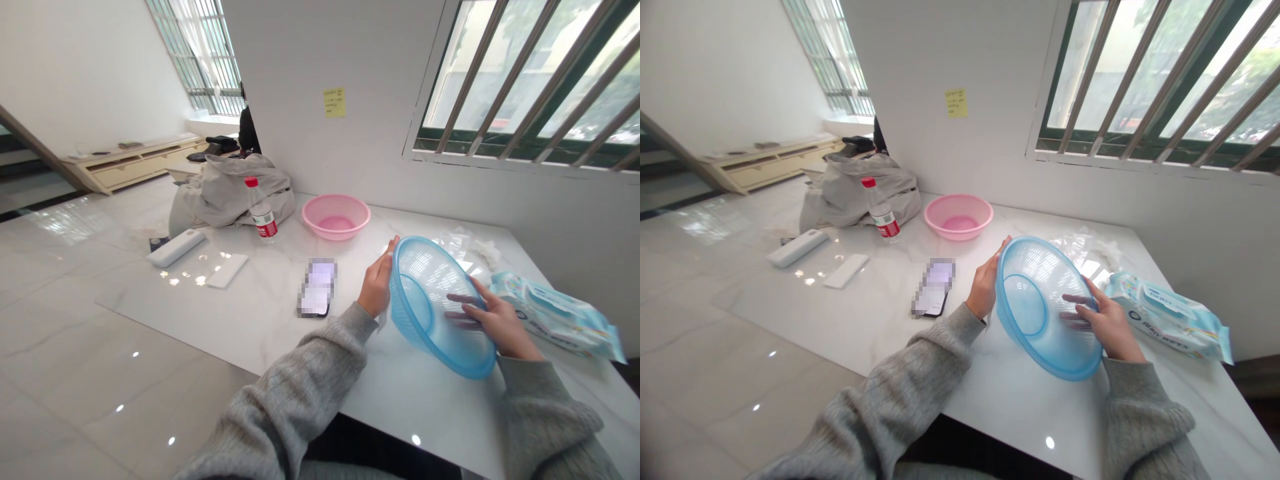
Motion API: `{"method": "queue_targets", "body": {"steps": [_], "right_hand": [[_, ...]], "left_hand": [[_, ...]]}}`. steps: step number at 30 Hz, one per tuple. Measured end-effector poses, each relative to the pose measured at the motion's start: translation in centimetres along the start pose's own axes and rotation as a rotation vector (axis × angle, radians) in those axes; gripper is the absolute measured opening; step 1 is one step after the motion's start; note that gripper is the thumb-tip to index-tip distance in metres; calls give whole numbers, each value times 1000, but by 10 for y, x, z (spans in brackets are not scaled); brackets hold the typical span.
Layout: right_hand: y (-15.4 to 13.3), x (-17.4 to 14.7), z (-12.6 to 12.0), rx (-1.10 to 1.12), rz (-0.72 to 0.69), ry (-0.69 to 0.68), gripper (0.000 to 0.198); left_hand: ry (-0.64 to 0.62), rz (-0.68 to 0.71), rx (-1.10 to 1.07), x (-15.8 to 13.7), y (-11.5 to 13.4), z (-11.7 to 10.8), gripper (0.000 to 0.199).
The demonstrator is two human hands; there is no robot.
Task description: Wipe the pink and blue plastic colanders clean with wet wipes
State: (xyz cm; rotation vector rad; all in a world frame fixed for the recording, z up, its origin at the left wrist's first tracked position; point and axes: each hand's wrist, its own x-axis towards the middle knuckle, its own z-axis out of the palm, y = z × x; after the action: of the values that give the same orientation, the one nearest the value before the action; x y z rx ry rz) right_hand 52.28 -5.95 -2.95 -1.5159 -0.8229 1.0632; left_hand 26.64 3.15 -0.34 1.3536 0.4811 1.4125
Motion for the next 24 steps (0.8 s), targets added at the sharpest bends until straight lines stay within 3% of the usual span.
{"method": "queue_targets", "body": {"steps": [10,17,24], "right_hand": [[-5,-2,-5,-136,46,-199,106],[-9,-6,-3,-224,79,-402,100],[1,-2,1,-228,59,-510,98]], "left_hand": [[-106,-213,-16,11,2,-10,44],[-70,-492,85,13,-3,-13,37],[-55,-668,-150,5,-16,-5,33]]}}
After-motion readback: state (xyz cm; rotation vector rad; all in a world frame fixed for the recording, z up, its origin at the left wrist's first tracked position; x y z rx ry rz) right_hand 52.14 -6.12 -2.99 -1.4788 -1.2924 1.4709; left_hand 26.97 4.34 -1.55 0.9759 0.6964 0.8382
